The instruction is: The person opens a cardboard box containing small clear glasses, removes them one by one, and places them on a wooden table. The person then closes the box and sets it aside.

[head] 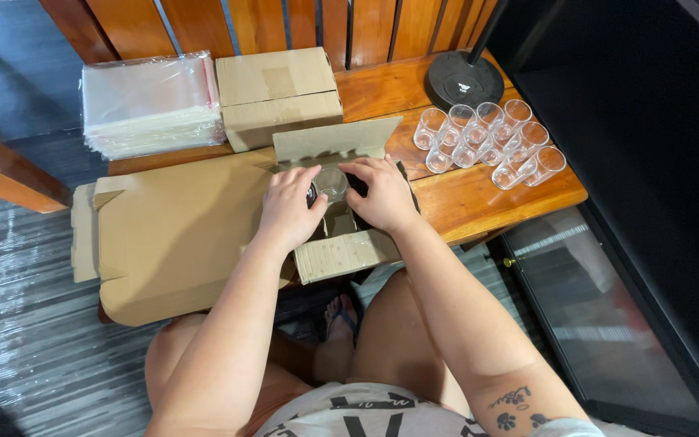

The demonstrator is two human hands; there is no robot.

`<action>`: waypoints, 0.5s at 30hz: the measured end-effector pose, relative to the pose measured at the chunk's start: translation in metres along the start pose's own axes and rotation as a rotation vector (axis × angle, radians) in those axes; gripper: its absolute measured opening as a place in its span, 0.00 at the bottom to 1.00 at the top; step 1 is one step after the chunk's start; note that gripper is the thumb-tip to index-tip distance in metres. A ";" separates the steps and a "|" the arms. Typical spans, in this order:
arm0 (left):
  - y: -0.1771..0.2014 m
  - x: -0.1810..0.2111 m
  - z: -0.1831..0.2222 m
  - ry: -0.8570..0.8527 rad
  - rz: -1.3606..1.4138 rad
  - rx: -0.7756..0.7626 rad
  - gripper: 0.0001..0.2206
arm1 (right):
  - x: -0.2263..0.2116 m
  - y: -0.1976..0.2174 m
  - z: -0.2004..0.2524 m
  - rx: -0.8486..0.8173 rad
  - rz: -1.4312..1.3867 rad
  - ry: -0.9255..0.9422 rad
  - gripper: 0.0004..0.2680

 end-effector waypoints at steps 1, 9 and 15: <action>0.000 0.000 0.000 0.000 -0.001 -0.001 0.26 | 0.000 0.000 0.000 0.000 -0.001 -0.001 0.16; 0.000 0.001 0.001 -0.006 -0.011 0.006 0.26 | 0.000 -0.001 0.000 0.002 -0.002 -0.015 0.16; -0.001 0.000 0.001 -0.012 -0.018 0.008 0.26 | 0.001 -0.002 -0.001 -0.008 0.008 -0.011 0.16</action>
Point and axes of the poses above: each hand's wrist, its own z-axis away from the middle knuckle, its own y-axis out of the back of the hand, x = y × z, the point moved 5 cm from there along -z, towards the middle knuckle, and after that the axes turned 2 degrees about x, right-handed, at the moved point
